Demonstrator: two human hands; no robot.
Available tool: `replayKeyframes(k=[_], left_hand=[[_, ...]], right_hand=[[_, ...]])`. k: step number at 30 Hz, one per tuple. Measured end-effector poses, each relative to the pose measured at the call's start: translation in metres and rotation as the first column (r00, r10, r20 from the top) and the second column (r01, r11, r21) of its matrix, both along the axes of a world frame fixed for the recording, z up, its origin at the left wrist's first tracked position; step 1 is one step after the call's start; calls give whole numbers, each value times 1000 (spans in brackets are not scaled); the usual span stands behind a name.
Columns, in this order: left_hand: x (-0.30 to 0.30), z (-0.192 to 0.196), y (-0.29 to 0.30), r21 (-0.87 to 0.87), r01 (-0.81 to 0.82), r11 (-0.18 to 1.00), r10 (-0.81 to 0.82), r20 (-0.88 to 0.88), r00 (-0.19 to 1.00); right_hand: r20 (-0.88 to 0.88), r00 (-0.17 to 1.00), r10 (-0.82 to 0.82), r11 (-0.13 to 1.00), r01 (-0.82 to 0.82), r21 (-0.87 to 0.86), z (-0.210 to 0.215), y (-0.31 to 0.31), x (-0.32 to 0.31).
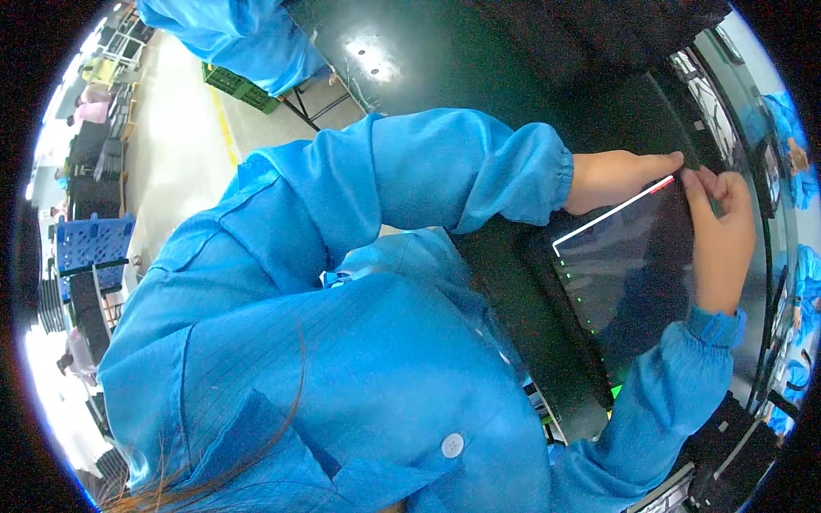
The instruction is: Testing and inspecting touch-screen tablet devices at a factory workbench.
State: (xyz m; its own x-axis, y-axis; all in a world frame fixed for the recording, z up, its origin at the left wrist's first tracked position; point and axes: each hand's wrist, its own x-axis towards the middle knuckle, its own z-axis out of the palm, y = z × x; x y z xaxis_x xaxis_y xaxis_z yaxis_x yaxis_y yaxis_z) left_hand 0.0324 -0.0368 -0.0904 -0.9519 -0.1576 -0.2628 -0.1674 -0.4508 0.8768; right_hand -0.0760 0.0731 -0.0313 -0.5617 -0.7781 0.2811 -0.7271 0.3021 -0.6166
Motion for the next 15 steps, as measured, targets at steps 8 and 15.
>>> replayKeyframes(k=[8,15], left_hand=[[-3,5,4,161,25,987,-21,-27,999],[5,-10,-16,-683,-22,730,-419,-472,776]], right_hand=[[-275,961,-13,995,-16,-103,8,11,61],[-475,874,102,994,-101,29,-14,14,106]])
